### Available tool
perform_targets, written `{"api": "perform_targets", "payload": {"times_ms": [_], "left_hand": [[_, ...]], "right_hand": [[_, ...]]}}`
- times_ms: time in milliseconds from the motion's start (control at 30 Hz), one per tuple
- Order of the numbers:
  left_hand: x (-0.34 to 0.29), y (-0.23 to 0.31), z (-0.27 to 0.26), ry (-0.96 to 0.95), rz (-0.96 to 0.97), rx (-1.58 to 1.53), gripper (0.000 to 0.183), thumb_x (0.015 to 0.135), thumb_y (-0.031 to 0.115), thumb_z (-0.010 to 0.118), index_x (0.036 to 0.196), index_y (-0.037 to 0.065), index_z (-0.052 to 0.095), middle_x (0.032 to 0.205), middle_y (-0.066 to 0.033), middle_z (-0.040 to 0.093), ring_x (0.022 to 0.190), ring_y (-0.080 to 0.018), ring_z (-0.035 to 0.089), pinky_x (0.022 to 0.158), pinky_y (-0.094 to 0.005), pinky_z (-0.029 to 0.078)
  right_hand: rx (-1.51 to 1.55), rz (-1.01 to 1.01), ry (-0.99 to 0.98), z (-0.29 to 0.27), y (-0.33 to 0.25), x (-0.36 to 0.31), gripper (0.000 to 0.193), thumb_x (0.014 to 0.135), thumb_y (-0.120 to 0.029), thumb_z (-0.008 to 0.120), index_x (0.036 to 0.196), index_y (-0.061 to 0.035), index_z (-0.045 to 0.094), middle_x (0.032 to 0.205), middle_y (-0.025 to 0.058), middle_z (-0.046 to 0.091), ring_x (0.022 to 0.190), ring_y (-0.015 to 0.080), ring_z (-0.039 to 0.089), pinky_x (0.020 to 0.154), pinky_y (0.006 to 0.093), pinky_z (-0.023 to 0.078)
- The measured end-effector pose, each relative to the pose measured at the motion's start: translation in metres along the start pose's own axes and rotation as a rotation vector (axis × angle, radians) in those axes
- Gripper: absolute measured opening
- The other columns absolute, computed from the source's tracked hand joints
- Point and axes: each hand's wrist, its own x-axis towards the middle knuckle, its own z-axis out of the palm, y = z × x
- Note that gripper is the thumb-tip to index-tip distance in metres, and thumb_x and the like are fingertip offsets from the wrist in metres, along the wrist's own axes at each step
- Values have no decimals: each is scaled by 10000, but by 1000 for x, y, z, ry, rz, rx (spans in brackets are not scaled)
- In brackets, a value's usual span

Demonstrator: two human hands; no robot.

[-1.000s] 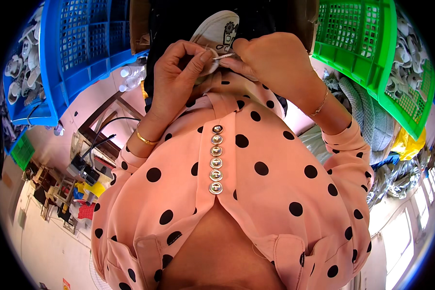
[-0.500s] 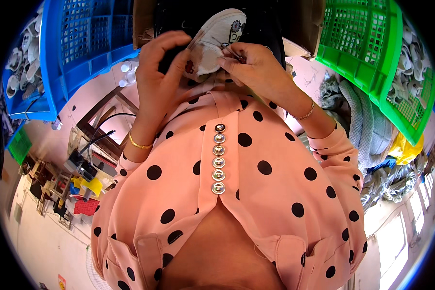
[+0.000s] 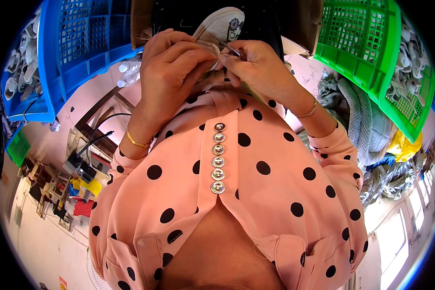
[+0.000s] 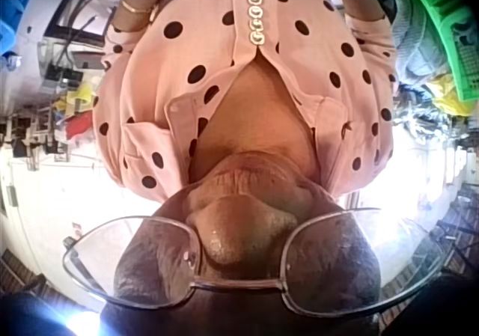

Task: The person sits on the floor in a factory setting and uses scissors to trim loose threads and excess fabric from the edges of small grey slippers. They handle the slippers one at a time, picking them from a blue crate and placing them into a green crate after trimming.

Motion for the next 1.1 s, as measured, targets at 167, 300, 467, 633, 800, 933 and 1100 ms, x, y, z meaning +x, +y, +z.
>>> {"api": "perform_targets", "payload": {"times_ms": [167, 300, 467, 633, 800, 933, 1100], "left_hand": [[2, -4, 3, -50, 17, 35, 104, 763, 99, 673, 859, 98, 633, 880, -28, 622, 892, -207, 594, 868, -382, 449], [-19, -28, -2, 195, -734, -348, 132, 976, 122, 541, 1071, 48, 594, 1015, -46, 645, 963, -110, 578, 847, -243, 457], [-37, -20, -19, 109, -658, -315, 299, 900, 122, 647, 1179, 48, 568, 1147, -69, 601, 1064, -175, 570, 926, -298, 447], [-41, 6, -16, -12, -438, -192, 491, 685, 179, 790, 1129, 82, 604, 1110, -92, 602, 1025, -286, 543, 873, -377, 448], [-42, 2, -1, 35, -369, -62, 306, 732, 121, 745, 1028, 100, 667, 1022, -41, 645, 922, -244, 570, 806, -354, 453], [-32, 2, -10, 71, -449, -208, 180, 813, 73, 698, 984, 21, 679, 959, -92, 669, 856, -219, 587, 772, -323, 461], [-28, -4, -22, -95, -664, -649, 193, 850, 133, 693, 1011, 26, 702, 878, -43, 668, 782, -140, 586, 675, -259, 459]], "right_hand": [[43, -10, 3, 0, 5, 4, 177, 925, -124, 522, 890, 27, 606, 628, 19, 547, 565, 66, 474, 559, 215, 394], [125, -37, 33, -2, 12, 6, 168, 899, -100, 543, 950, 46, 607, 658, 31, 565, 583, 66, 494, 564, 223, 408], [-360, -281, 235, 4, 4, 3, 270, 828, -59, 607, 1097, -48, 590, 683, 54, 614, 613, 120, 602, 548, 248, 454], [-898, -703, 114, -11, 7, 18, 457, 736, -80, 708, 1165, -147, 563, 722, 51, 642, 630, 206, 641, 556, 279, 496], [-824, -745, 102, -16, 6, 38, 316, 755, -124, 722, 1051, -93, 619, 721, 53, 647, 623, 216, 629, 567, 281, 491], [-579, -525, 109, -8, -6, 38, 179, 852, -161, 672, 973, -36, 631, 689, 78, 622, 574, 168, 559, 566, 259, 465], [-353, -288, 37, -8, -4, 29, 233, 892, -203, 637, 935, 24, 613, 663, 39, 557, 613, 84, 496, 587, 239, 442]]}}
